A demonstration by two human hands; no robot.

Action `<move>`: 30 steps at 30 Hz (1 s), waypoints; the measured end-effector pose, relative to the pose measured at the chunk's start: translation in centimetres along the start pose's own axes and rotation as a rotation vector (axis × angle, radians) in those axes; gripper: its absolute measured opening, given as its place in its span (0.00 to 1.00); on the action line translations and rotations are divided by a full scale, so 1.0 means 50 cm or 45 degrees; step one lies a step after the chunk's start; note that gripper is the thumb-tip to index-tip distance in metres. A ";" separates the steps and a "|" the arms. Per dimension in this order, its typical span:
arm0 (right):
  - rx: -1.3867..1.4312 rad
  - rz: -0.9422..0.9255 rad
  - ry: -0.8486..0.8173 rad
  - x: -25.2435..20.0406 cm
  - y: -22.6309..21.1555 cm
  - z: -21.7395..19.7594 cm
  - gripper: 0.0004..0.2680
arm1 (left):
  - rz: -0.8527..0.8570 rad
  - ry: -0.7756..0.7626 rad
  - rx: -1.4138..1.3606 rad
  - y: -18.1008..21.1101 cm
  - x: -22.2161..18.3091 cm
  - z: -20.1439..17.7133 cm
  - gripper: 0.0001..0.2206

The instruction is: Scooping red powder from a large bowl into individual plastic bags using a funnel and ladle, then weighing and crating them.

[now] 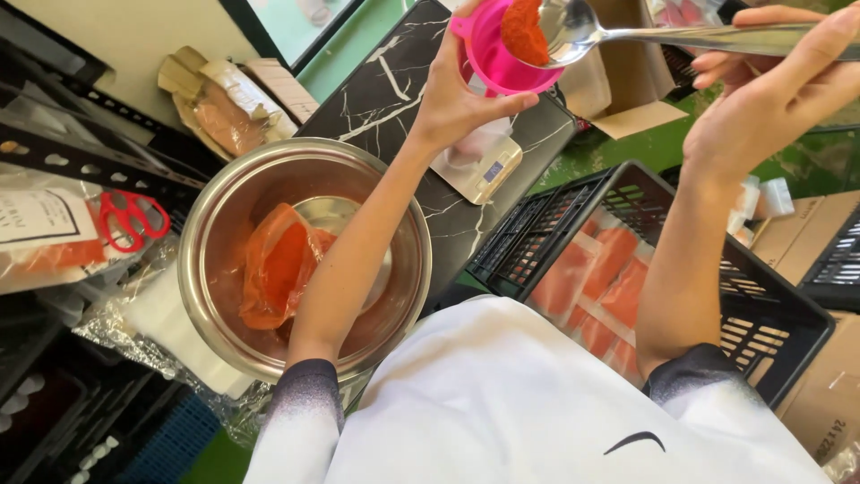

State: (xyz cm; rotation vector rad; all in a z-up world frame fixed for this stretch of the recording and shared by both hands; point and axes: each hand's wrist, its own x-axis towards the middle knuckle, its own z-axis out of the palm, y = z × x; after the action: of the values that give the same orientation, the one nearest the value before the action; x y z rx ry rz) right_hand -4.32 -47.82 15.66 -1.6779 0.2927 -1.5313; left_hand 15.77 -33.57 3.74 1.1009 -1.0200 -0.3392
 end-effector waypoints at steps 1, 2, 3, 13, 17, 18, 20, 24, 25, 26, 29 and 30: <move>-0.005 -0.001 0.006 -0.004 0.011 -0.005 0.19 | 0.000 -0.007 -0.004 -0.008 -0.001 0.004 0.49; 0.012 -0.055 -0.025 -0.009 0.022 -0.009 0.14 | 0.010 -0.005 -0.015 -0.015 -0.002 0.007 0.49; 0.032 -0.111 -0.054 -0.012 0.034 -0.012 0.10 | 0.024 -0.002 -0.023 -0.021 -0.001 0.008 0.49; -0.039 -0.144 -0.192 -0.027 -0.045 0.063 0.07 | -0.033 0.013 -0.071 -0.037 -0.016 0.001 0.49; -0.015 -0.276 -0.263 -0.038 -0.030 0.068 0.07 | -0.085 0.033 -0.094 -0.039 -0.020 -0.004 0.48; -0.006 -0.322 -0.258 -0.041 -0.025 0.068 0.06 | -0.098 0.043 -0.085 -0.040 -0.021 -0.005 0.48; -0.001 -0.376 -0.266 -0.042 -0.018 0.070 0.07 | -0.088 0.038 -0.086 -0.043 -0.019 -0.008 0.48; -0.001 -0.419 -0.273 -0.045 -0.015 0.067 0.06 | -0.098 0.040 -0.093 -0.046 -0.022 -0.009 0.49; -0.003 -0.418 -0.271 -0.046 -0.016 0.069 0.06 | -0.100 0.038 -0.094 -0.047 -0.022 -0.009 0.49; 0.008 -0.369 -0.240 -0.047 -0.017 0.070 0.07 | -0.111 0.043 -0.126 -0.048 -0.022 -0.008 0.49; -0.007 -0.282 -0.189 -0.047 -0.024 0.071 0.07 | -0.108 0.040 -0.171 -0.047 -0.020 -0.008 0.49; -0.030 -0.243 -0.172 -0.047 -0.026 0.072 0.06 | -0.094 0.035 -0.184 -0.046 -0.019 -0.009 0.49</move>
State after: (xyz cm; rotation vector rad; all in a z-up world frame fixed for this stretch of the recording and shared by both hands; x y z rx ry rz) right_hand -2.07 -43.98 15.15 -1.8623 0.0816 -1.5473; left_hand 16.16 -33.73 1.23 1.0119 -0.9177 -0.4493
